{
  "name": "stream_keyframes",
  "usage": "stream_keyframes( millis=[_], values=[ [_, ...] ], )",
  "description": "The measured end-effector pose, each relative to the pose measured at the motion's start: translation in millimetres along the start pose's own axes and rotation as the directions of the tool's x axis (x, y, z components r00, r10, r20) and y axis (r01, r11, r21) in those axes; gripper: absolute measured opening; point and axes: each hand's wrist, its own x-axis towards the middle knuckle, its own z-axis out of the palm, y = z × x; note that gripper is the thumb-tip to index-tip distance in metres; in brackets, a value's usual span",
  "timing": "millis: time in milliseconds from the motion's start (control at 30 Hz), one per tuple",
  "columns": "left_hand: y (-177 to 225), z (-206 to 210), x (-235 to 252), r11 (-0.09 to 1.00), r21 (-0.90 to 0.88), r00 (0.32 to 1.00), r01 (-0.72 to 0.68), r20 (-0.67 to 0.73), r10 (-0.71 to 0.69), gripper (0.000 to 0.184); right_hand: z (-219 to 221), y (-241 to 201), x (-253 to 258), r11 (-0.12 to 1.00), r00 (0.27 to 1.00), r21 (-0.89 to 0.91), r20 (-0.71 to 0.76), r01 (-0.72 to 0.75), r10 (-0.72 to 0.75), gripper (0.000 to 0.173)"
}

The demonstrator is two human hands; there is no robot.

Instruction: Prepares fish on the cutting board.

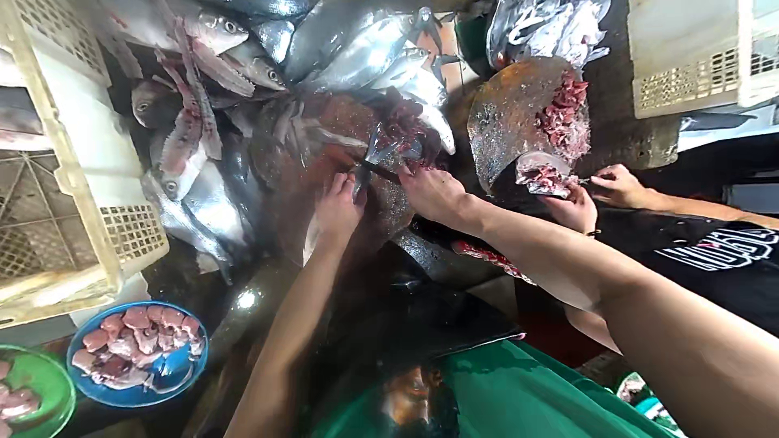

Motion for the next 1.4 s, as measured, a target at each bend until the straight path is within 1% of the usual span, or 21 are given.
stream_keyframes(
  millis=[133,200,300,433,500,533,567,633,667,700,733,767,833,867,933,1000,1033,1100,1200,1267,1400],
  values=[
    [1,-2,3,0.999,-0.005,0.998,0.032,0.055,-0.032,0.047,-2,-14,13,1.0,0.999,0.017,0.032,-0.015,0.015,0.031],
    [1,-3,2,1.0,-0.005,0.997,0.03,0.07,-0.029,0.044,7,-25,38,0.996,1.0,0.093,-0.021,-0.01,0.012,0.039],
    [3,-5,5,1.0,-0.023,1.0,0.002,0.002,-0.002,0.038,4,-40,78,0.99,0.994,0.134,-0.109,0.032,-0.017,0.049],
    [6,-4,2,1.0,0.02,1.0,0.003,0.029,-0.003,0.039,16,-32,73,0.979,0.987,0.195,-0.157,0.064,-0.033,0.059],
    [7,-6,5,1.0,0.013,0.999,0.006,0.037,-0.007,0.04,19,-24,59,0.977,0.978,0.207,-0.209,0.049,-0.005,0.058],
    [5,-9,5,1.0,-0.009,1.0,0.013,0.023,-0.012,0.043,18,-18,46,0.973,0.972,0.23,-0.231,0.025,0.029,0.051],
    [2,-16,1,0.999,-0.044,1.0,0.024,0.021,-0.023,0.052,16,-11,32,0.964,0.968,0.267,-0.24,-0.003,0.07,0.043],
    [-7,-38,-24,0.994,-0.072,0.995,0.077,0.076,-0.071,0.087,21,6,4,0.939,0.949,0.341,-0.281,-0.039,0.142,0.035],
    [-11,-50,-39,0.993,-0.065,0.989,0.098,0.12,-0.09,0.103,25,16,-7,0.921,0.941,0.384,-0.288,-0.059,0.18,0.035],
    [-15,-57,-55,0.995,-0.04,0.981,0.096,0.173,-0.088,0.113,32,25,-16,0.896,0.936,0.436,-0.274,-0.084,0.221,0.039],
    [-16,-58,-70,0.997,0.005,0.973,0.071,0.219,-0.07,0.115,43,33,-22,0.867,0.932,0.486,-0.251,-0.111,0.261,0.046],
    [-18,-53,-83,0.998,0.057,0.972,0.027,0.23,-0.039,0.115,59,42,-26,0.832,0.924,0.541,-0.245,-0.121,0.293,0.051],
    [-14,-39,-90,0.995,0.096,0.988,-0.015,0.156,0.0,0.114,87,58,-31,0.759,0.925,0.646,-0.237,-0.077,0.296,0.048],
    [-7,-34,-86,0.996,0.083,0.993,0.014,0.118,-0.024,0.112,95,64,-36,0.726,0.934,0.685,-0.22,-0.058,0.281,0.048],
    [13,-29,-80,0.992,-0.044,0.99,0.12,0.076,-0.116,0.108,110,70,-51,0.661,0.948,0.749,-0.176,-0.046,0.265,0.052],
    [39,-20,-79,0.975,-0.135,0.985,0.174,0.042,-0.17,0.106,130,74,-66,0.597,0.953,0.802,-0.149,-0.039,0.263,0.047],
    [51,-11,-77,0.978,-0.12,0.985,0.173,0.033,-0.17,0.106,139,76,-72,0.563,0.955,0.826,-0.137,-0.037,0.264,0.045],
    [72,13,-70,0.992,-0.013,0.991,0.129,0.035,-0.128,0.106,159,83,-79,0.493,0.953,0.87,-0.131,-0.022,0.273,0.041],
    [79,40,-38,0.984,0.179,1.0,0.025,-0.022,-0.021,0.101,185,93,-88,0.405,0.952,0.914,-0.119,-0.006,0.282,0.037],
    [78,40,-9,0.975,0.216,0.999,0.045,-0.013,-0.043,0.092,200,96,-95,0.366,0.958,0.93,-0.084,-0.023,0.274,0.038],
    [74,40,61,0.972,0.23,0.999,0.052,-0.015,-0.05,0.079,219,103,-113,0.34,0.964,0.939,-0.047,-0.046,0.261,0.037]
  ],
)
